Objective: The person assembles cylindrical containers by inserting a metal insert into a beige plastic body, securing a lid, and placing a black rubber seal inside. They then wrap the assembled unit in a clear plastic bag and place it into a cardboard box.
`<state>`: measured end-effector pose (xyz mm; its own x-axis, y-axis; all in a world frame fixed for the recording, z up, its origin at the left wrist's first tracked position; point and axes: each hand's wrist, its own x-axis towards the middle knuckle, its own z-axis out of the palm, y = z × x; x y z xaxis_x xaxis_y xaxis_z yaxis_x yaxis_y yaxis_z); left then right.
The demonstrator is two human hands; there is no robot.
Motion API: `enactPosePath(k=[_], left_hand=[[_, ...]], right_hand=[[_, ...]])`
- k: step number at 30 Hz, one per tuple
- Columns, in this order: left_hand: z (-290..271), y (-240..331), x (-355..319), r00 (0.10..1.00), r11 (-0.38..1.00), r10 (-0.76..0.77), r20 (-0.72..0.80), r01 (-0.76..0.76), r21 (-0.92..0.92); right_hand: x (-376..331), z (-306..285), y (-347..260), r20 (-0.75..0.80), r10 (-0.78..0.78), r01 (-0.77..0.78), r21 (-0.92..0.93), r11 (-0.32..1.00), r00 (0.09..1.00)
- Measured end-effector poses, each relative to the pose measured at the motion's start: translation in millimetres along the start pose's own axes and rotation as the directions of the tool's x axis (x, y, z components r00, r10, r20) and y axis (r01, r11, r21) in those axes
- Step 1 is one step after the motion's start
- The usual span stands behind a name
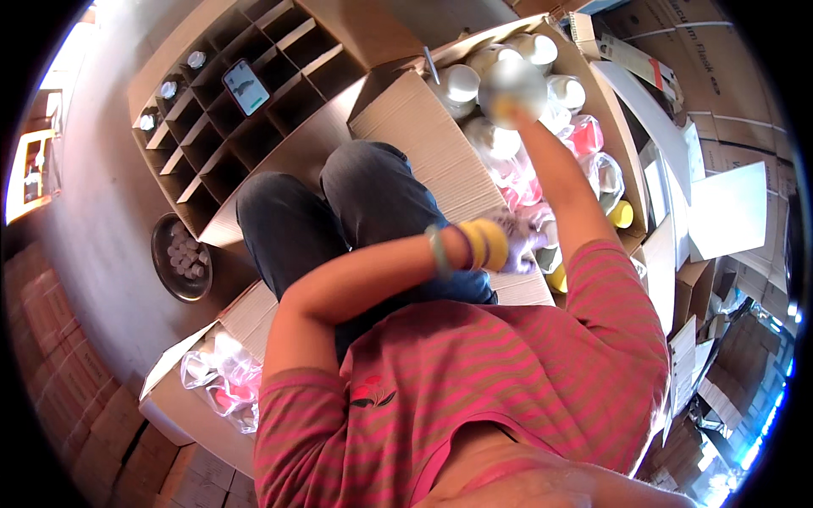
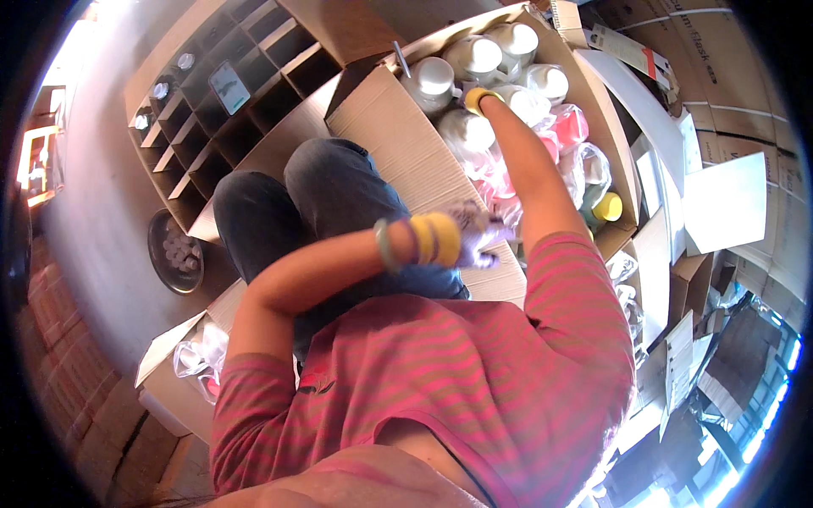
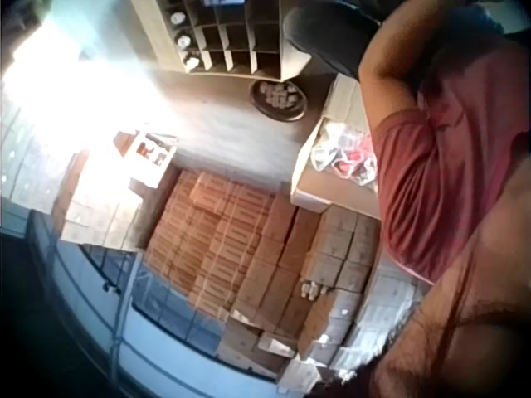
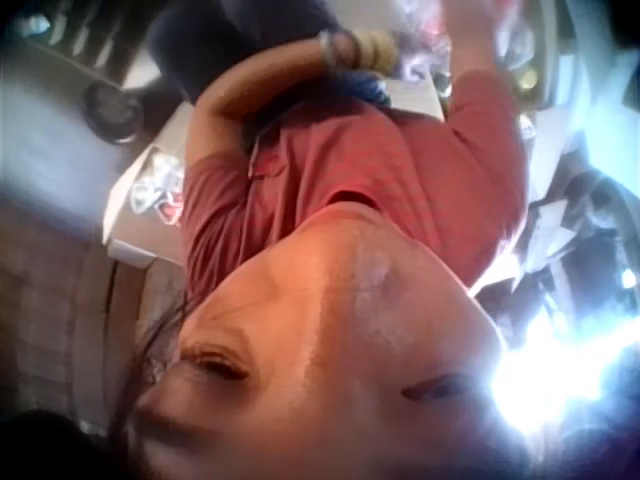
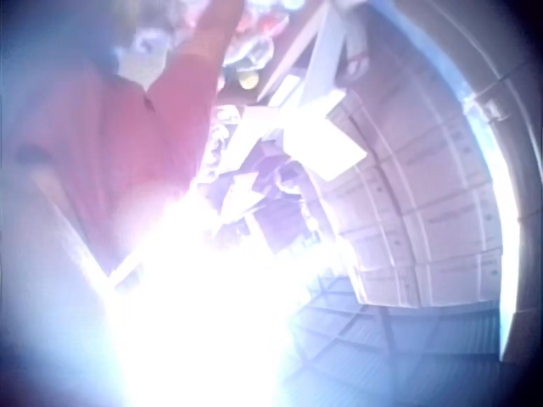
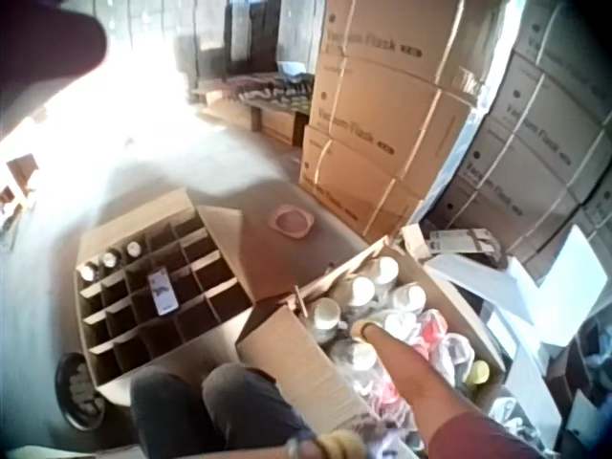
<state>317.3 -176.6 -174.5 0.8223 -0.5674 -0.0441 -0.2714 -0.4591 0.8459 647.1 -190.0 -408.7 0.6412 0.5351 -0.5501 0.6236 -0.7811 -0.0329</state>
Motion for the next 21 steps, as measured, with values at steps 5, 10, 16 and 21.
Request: enactPosePath(k=[5,10,16,21], left_hand=[[-25.6,31.1,-84.3,0.95,0.977,-0.11,-0.294,0.048,-0.208],[-59.0,46.3,-132.7,0.861,0.949,-0.062,-0.505,-0.106,-0.297],[-74.8,42.5,-146.5,0.396,0.956,-0.079,-0.915,-0.23,-0.182],[-102.0,47.1,-178.8,0.229,0.958,0.286,-0.93,-0.05,0.282]], right_hand=[[-31.2,-27.4,-82.3,0.031,-0.029,0.029,0.013,1.0,0.999],[-53.8,-39.0,63.1,-0.298,-0.165,0.25,0.274,0.929,0.94],[-261.4,-170.9,-26.8,-0.55,-0.229,0.588,0.795,0.151,0.803],[-405.2,-221.3,-117.8,-0.642,-0.379,0.698,0.716,0.016,0.667]])
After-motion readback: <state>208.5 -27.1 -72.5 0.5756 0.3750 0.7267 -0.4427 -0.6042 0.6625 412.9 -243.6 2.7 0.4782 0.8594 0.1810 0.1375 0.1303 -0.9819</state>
